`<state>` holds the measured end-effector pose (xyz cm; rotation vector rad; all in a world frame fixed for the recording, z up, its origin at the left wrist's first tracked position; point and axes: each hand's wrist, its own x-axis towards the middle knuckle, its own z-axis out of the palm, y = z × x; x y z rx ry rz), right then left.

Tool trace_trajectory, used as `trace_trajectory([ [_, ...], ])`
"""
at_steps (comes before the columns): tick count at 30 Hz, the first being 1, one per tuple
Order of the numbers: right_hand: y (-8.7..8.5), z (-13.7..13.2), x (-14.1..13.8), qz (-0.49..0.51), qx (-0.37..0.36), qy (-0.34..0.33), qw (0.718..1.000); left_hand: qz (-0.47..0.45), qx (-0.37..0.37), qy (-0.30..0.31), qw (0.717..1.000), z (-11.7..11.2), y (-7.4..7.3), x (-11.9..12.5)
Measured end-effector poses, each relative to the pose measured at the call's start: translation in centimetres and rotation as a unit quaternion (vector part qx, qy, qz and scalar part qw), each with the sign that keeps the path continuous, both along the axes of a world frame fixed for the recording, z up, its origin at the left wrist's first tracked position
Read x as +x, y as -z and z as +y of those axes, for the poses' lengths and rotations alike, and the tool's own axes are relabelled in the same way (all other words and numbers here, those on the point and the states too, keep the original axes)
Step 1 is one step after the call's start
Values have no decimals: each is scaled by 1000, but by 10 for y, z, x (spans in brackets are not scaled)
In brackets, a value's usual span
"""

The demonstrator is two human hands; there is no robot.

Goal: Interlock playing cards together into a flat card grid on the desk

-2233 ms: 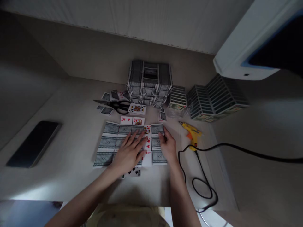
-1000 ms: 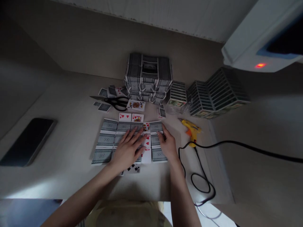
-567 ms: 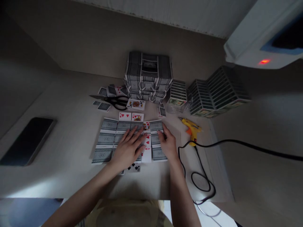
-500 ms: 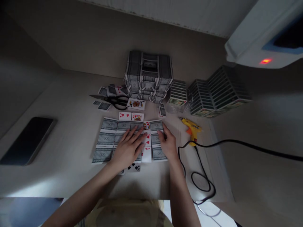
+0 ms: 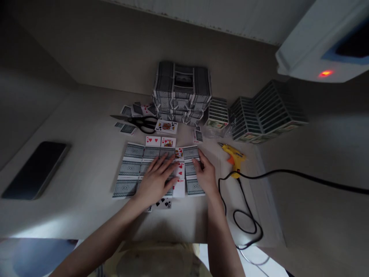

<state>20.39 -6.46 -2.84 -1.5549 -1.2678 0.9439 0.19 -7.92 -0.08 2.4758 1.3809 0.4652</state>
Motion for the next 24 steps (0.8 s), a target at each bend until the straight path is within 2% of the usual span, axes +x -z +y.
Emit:
trace_trajectory([
  [16, 0, -3, -6, -23, 4, -8, 1000, -13, 16, -3, 1000, 1, 2, 2],
  [24, 0, -5, -6, 7, -9, -32, 999, -10, 11, -3, 1000, 2, 2, 1],
])
